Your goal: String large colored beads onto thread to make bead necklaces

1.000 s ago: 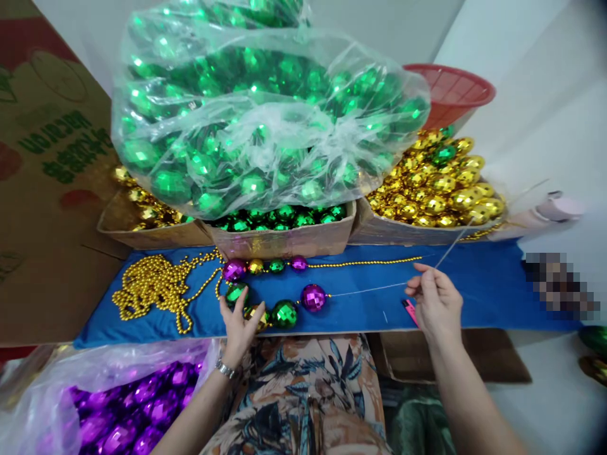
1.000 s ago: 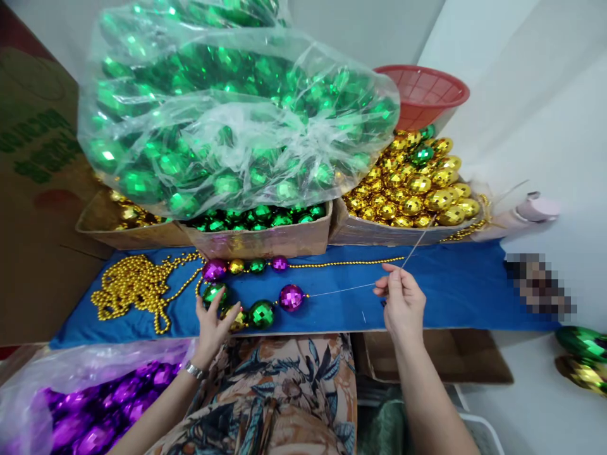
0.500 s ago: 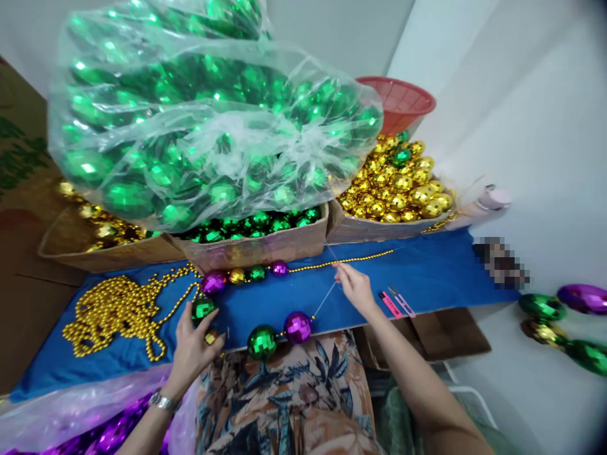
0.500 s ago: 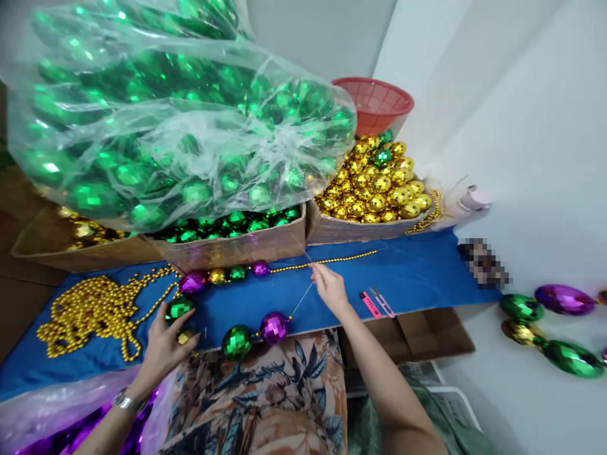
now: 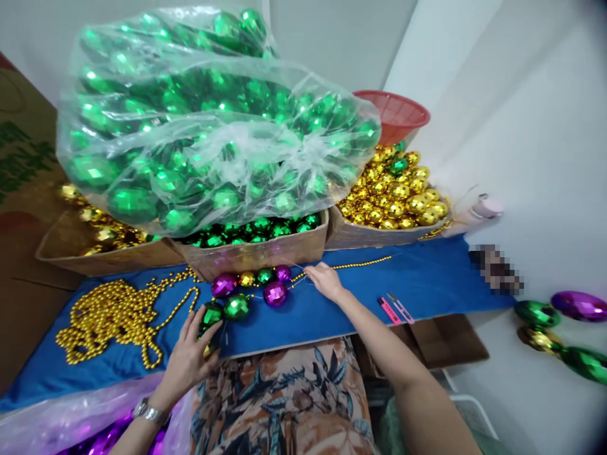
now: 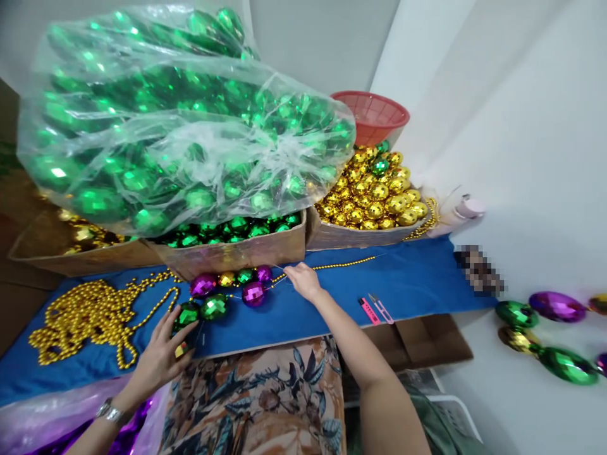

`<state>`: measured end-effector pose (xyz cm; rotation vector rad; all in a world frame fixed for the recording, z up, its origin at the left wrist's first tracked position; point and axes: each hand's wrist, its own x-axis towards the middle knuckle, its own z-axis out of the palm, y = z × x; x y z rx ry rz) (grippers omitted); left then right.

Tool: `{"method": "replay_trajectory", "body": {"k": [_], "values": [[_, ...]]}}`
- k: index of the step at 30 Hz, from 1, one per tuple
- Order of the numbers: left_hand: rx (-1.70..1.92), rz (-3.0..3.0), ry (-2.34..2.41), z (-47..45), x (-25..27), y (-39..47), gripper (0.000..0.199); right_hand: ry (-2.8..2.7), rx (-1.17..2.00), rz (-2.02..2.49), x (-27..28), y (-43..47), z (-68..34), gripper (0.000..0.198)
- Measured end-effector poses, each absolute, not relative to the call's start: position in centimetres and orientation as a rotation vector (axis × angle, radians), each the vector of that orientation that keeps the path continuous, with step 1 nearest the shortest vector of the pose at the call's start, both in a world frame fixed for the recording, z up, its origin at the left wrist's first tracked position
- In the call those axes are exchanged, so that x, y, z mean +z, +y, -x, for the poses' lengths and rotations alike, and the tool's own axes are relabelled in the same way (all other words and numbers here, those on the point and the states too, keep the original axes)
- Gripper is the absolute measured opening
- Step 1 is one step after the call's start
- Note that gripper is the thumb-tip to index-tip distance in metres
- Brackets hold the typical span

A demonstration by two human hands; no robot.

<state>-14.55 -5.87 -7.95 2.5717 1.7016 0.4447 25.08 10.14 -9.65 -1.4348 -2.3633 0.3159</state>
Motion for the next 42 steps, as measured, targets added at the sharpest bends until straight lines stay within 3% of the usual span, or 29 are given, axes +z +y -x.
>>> {"method": "replay_trajectory", "body": {"k": [9, 23, 34, 42], "values": [[0.451, -2.64, 1.654, 14.3, -8.3, -5.9, 0.045, -2.571, 0.16, 1.637, -13.6, 10.9, -22.9, 0.032], [0.41, -2.684, 1.626, 14.0, -7.6, -5.6, 0.045, -2.755, 0.18, 1.71, -11.9, 10.6, -23.1, 0.032], [0.469, -2.757, 1.577, 11.7, -7.0, -2.5, 0.036, -2.384, 0.144, 2.007, -8.0, 9.3, -32.8, 0.034], [0.43, -2.71, 1.761, 12.3, -6.9, -0.7, 0.031, -2.009, 0.355, 1.825, -5.7, 6.9, -32.0, 0.03]]}}
